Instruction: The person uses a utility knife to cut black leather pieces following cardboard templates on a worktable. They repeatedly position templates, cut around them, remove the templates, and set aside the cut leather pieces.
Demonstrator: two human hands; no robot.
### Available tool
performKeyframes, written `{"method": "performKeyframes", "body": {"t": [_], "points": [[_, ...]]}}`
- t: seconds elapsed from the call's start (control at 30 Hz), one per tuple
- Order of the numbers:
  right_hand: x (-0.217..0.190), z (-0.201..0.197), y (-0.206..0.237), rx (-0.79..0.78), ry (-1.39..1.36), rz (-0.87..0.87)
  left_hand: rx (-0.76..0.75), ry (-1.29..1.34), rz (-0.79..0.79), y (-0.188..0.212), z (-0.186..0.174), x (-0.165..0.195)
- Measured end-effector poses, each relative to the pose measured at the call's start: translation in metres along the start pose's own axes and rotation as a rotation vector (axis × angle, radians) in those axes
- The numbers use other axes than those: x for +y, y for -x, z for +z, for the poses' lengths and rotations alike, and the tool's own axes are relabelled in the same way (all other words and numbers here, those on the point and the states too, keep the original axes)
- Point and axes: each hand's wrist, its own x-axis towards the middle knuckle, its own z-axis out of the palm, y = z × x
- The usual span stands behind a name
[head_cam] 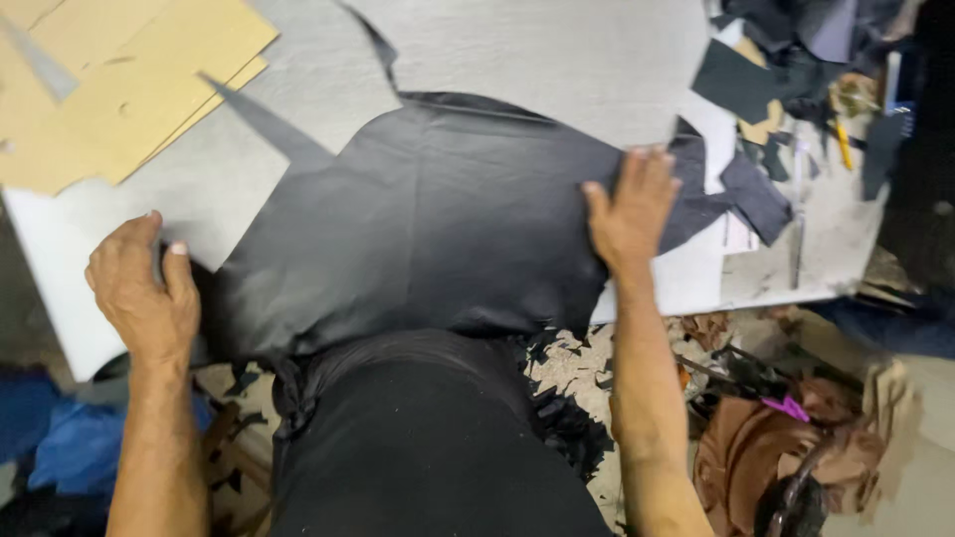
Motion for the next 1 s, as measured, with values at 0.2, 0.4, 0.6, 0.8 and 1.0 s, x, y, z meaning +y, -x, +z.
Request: {"method": "performKeyframes", "body": {"t": [0.2, 0.4, 0.6, 0.8, 1.0], "points": [[0.04, 0.006, -0.005, 0.126, -0.042, -0.086, 0.094, -0.385, -0.177, 0.062, -0.033, -0.029], [-0.028, -0.005, -0.024, 0.329, -0.183, -0.453, 0.118, -0.234, -0.239, 0.058, -0.021, -0.022], [-0.15, -0.02, -0.082, -0.033, -0.341, -0.374, 0.081, -0.161, -0.324, 0.056, -0.019, 0.008], [-0.147, -0.05, -0.048, 0.531, -0.016, -0.905, 0.037, -0.117, -0.226, 0.074, -0.012, 0.013], [-0.03, -0.105, 0.06, -0.345, -0.415, -0.217, 0.161, -0.094, 0.027, 0.072, -0.104, 0.027]]}}
